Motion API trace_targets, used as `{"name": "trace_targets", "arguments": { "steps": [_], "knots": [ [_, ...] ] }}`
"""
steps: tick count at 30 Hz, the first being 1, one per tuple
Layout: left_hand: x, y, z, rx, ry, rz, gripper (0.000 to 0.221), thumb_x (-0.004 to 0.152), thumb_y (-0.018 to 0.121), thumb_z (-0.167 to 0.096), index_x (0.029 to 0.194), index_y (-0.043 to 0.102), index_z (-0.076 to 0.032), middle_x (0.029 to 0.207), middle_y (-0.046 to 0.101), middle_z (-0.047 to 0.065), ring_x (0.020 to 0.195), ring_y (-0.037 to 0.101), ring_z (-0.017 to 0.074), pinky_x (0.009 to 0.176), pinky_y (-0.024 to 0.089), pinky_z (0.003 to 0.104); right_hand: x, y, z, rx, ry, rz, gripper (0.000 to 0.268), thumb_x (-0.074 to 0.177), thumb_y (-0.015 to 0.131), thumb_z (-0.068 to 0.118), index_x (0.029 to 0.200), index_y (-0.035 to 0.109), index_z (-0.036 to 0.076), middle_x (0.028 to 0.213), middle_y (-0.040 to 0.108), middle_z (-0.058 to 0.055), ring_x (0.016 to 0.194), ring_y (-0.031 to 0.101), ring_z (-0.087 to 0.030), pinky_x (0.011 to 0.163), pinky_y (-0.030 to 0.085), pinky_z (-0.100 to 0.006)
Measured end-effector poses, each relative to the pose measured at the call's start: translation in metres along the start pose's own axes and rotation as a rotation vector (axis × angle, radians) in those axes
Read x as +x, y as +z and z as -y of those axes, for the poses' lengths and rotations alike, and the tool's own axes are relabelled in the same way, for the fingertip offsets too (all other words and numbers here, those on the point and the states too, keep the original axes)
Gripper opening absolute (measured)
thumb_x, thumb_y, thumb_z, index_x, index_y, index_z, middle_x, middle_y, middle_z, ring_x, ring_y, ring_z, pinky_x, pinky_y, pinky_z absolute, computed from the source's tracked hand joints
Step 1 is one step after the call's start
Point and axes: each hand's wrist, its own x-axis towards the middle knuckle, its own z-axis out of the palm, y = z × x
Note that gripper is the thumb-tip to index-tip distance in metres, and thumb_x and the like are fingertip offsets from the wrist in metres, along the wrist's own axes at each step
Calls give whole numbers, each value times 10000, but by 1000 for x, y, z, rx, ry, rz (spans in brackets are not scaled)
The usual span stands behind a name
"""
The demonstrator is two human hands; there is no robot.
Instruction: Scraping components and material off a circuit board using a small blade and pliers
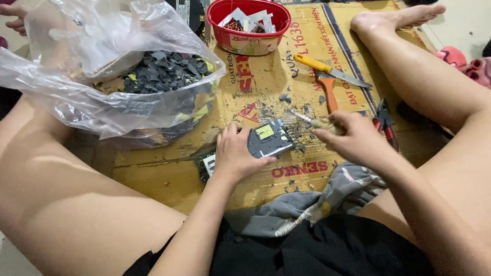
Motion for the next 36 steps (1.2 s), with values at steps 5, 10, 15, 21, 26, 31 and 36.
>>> {"name": "trace_targets", "arguments": {
  "steps": [5,10,15,21,26,31,36],
  "knots": [
    [5,-19,-28,6,-44,50,917,595,797,-711,1255,668,-87,1147,588,135,1160,559,293,1033,418,454,7,21,-22,-63,21,-57,401,807,805,292,1115,736,45,864,755,-225,923,740,-348,807,558,-445],
    [19,-2,-29,3,56,-8,922,630,787,-707,1236,665,-23,1152,573,153,1173,533,351,1021,401,490,7,24,-13,44,50,-47,458,798,795,171,1192,670,-27,924,715,-281,935,708,-362,841,540,-486],
    [16,18,-23,91,136,-46,878,611,829,-590,1239,642,-5,1071,531,123,1096,551,321,946,425,448,18,27,-17,-108,-37,17,286,895,727,320,801,774,54,641,671,-149,750,682,-342,759,502,-452],
    [17,38,-14,150,205,-124,841,594,841,-577,1164,604,-6,1084,511,122,1110,529,319,932,425,457,21,34,-11,-272,-75,-86,338,845,731,349,617,711,101,527,620,-135,676,688,-375,694,506,-417],
    [15,31,-17,130,192,-109,828,629,822,-590,1153,606,14,1084,515,133,1111,527,331,924,428,452,21,33,13,-322,-31,-78,395,814,708,301,505,594,83,501,572,-138,646,667,-392,653,506,-421],
    [18,37,-14,145,189,-134,796,630,808,-586,1100,604,24,1064,514,145,1098,532,344,909,434,453,59,38,5,-418,-6,-50,409,743,711,355,450,543,124,509,568,-147,653,672,-394,633,508,-417],
    [22,42,-12,136,191,-142,782,599,798,-605,1034,605,15,1061,515,148,1097,529,342,904,427,463,81,46,28,-551,117,29,278,736,677,337,611,730,94,775,710,-257,828,733,-409,719,544,-509]
  ]
}}
